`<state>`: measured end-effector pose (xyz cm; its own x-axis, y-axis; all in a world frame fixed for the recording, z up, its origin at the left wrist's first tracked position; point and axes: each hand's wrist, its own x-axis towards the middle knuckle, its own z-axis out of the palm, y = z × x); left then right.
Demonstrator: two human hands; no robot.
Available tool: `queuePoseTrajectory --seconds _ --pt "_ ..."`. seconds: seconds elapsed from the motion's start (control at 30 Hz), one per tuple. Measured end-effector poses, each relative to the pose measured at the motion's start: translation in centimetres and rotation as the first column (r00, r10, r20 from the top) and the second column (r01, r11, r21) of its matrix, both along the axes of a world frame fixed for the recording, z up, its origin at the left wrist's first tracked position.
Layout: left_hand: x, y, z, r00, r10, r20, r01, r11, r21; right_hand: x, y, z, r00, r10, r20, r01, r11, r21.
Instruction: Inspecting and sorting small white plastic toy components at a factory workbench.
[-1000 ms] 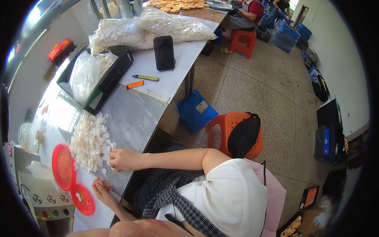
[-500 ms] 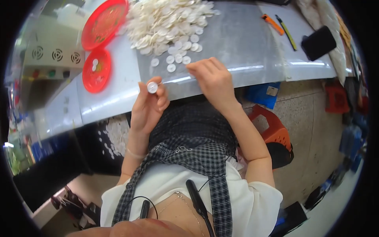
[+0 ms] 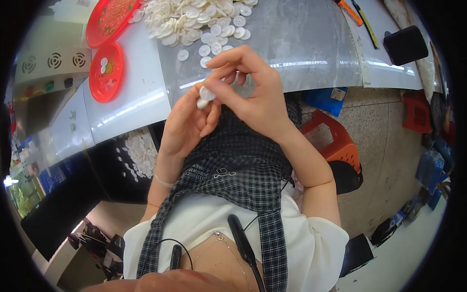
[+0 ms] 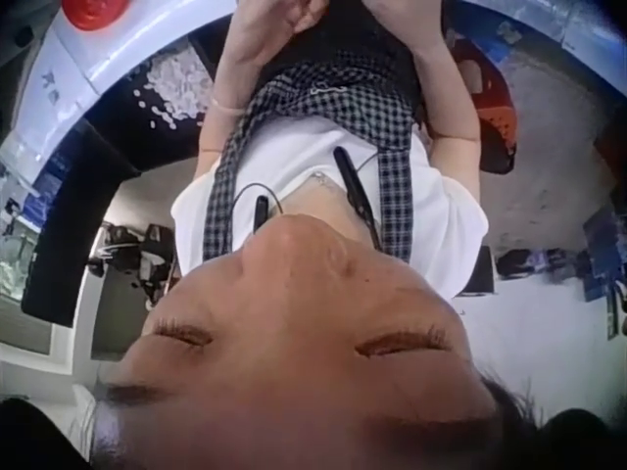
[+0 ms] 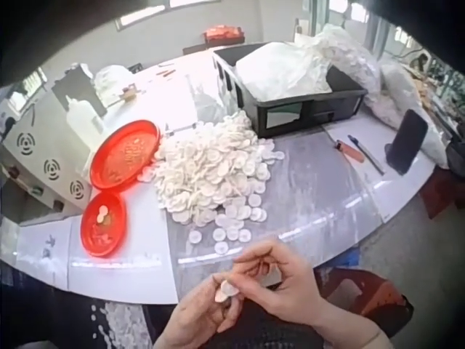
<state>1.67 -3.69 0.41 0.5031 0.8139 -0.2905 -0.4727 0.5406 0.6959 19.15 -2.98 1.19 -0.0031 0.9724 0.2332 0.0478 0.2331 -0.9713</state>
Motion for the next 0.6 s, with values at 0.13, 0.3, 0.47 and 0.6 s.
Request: queuePoseTrajectory --seconds 0.13,0.3,0.47,0.6 --pt "-0.5 0.1 -1.1 0.962 -0.164 0.216 0.173 0.985 -0.023 0.0 -0.1 0.4 0.974 0.078 0.212 -0.087 0.996 0.034" --pt "-0.5 -0.1 -1.1 0.937 -0.117 0.329 0.159 0.982 -0.105 1.3 2.5 -1.8 0.876 -0.175 0.45 0.059 0.964 0.261" --pt "-0.6 0.0 -1.2 0.914 -0.057 0.401 0.146 0.97 -0.194 1.4 2.7 -3.1 0.706 -0.262 0.658 -0.012 0.924 0.381" --pt "-0.7 0.1 -1.0 0.914 -0.024 0.404 0.13 0.963 -0.235 1.2 2.8 -2.9 0.736 -0.284 0.615 0.024 0.918 0.395"
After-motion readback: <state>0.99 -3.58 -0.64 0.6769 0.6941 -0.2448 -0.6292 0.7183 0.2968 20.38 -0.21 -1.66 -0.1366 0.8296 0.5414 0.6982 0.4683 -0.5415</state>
